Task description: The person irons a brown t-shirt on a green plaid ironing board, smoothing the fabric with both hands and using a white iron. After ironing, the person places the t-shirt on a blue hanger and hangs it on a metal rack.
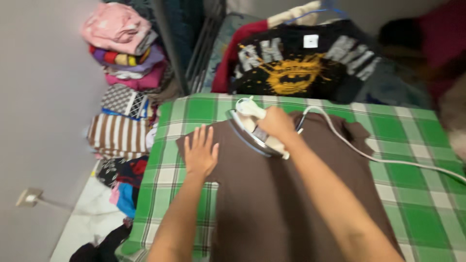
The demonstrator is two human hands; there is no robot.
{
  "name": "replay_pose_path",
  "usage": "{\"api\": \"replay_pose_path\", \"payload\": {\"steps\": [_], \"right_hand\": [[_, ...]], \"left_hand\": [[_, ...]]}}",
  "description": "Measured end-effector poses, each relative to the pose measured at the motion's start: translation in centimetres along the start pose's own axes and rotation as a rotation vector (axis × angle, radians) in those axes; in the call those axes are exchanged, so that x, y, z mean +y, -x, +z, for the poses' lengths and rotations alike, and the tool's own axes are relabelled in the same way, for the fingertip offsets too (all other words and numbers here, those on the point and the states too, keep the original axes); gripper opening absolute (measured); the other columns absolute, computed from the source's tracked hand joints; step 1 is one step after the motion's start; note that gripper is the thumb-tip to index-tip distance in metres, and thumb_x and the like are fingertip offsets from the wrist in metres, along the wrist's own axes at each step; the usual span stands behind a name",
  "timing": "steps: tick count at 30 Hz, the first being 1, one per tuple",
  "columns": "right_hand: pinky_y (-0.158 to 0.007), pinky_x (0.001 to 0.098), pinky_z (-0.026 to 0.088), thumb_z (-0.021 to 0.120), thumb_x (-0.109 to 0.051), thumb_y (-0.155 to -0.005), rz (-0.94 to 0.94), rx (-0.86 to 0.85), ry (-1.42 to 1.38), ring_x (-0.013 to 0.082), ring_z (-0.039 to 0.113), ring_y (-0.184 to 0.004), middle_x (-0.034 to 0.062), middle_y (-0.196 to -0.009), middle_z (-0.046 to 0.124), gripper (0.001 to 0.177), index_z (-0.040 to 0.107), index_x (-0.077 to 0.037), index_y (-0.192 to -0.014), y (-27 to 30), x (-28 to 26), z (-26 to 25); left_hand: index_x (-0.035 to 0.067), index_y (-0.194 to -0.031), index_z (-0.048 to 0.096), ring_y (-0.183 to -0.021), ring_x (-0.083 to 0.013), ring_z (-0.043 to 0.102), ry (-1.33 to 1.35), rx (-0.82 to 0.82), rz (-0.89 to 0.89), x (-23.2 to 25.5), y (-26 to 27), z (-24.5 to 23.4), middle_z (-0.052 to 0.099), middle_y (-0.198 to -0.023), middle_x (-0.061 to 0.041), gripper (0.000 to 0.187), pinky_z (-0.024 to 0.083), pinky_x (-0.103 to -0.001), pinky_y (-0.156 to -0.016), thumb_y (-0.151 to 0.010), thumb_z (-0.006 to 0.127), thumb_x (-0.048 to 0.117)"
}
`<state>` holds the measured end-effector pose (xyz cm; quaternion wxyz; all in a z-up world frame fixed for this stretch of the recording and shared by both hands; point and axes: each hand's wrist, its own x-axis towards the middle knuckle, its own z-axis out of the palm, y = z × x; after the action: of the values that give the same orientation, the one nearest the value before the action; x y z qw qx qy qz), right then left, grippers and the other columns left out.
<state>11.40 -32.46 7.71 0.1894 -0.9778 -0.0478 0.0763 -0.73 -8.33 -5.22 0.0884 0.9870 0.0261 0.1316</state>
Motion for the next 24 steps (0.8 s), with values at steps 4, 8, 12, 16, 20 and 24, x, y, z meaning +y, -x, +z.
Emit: {"api": "replay_pose_path", "payload": {"steps": [4, 8, 12, 16, 20, 24], "right_hand": [[-0.084, 0.0512, 0.057, 0.071, -0.04, -0.083, 0.073, 0.052, -0.06, 0.0421, 0.073, -0.091, 0.022, -0.094, 0.076, 0.036, 0.078, -0.009, -0.099, 4.8, 0.9, -1.0], [-0.084, 0.0518, 0.056, 0.074, -0.049, -0.083, 0.234, 0.135, -0.037, 0.0427, 0.072, -0.094, 0.023, -0.096, 0.075, 0.046, 0.077, -0.007, -0.101, 9.6, 3.8, -2.6], [-0.084, 0.0523, 0.057, 0.073, -0.032, -0.081, 0.329, 0.167, -0.016, 0.0427, 0.073, -0.094, 0.0221, -0.096, 0.076, 0.032, 0.078, -0.01, -0.104, 13.2, 10.0, -4.2], [-0.086, 0.0532, 0.057, 0.074, -0.03, -0.083, 0.432, 0.25, 0.039, 0.0445, 0.073, -0.094, 0.0249, -0.096, 0.075, 0.032, 0.077, -0.008, -0.104, 15.0, 17.6, -5.3], [-0.083, 0.0555, 0.057, 0.072, -0.026, -0.083, 0.577, 0.381, -0.004, 0.0481, 0.072, -0.091, 0.0276, -0.094, 0.074, 0.03, 0.078, -0.007, -0.106, 15.7, 24.6, -6.7], [-0.081, 0.0581, 0.056, 0.073, -0.027, -0.083, 0.697, 0.407, 0.005, 0.0505, 0.07, -0.089, 0.0302, -0.093, 0.072, 0.032, 0.078, -0.003, -0.103, 17.3, 29.6, -6.4]], "left_hand": [[0.022, -0.159, 0.032, -0.153, -0.025, 0.023, -0.036, -0.127, -0.058, 1.3, -1.0, -2.6, 0.025, -0.166, -0.005, 0.066, 0.017, -0.059, -0.119, -0.098, 0.044, 0.045], [0.019, -0.157, 0.035, -0.151, -0.0286, 0.025, -0.053, -0.016, 0.026, 5.5, -2.1, -4.2, 0.026, -0.165, -0.01, 0.067, 0.019, -0.06, -0.118, -0.096, 0.047, 0.044], [0.019, -0.162, 0.036, -0.157, -0.0284, 0.02, 0.217, -0.031, 0.517, 12.3, -1.5, -2.2, 0.025, -0.171, -0.009, 0.065, 0.019, -0.056, -0.123, -0.101, 0.045, 0.04], [0.025, -0.157, 0.035, -0.153, -0.0283, 0.017, 0.215, -0.119, 0.41, 17.7, 0.2, -0.4, 0.023, -0.167, -0.009, 0.066, 0.012, -0.06, -0.12, -0.097, 0.048, 0.049], [0.027, -0.158, 0.033, -0.154, -0.0322, 0.014, 0.155, -0.169, 0.302, 19.9, -0.7, 0.0, 0.02, -0.167, -0.009, 0.067, 0.009, -0.062, -0.12, -0.097, 0.048, 0.05], [0.024, -0.157, 0.031, -0.153, -0.0369, 0.011, 0.13, -0.177, 0.275, 23.2, -2.9, 1.3, 0.016, -0.166, -0.015, 0.071, 0.008, -0.063, -0.117, -0.095, 0.048, 0.053]]}}
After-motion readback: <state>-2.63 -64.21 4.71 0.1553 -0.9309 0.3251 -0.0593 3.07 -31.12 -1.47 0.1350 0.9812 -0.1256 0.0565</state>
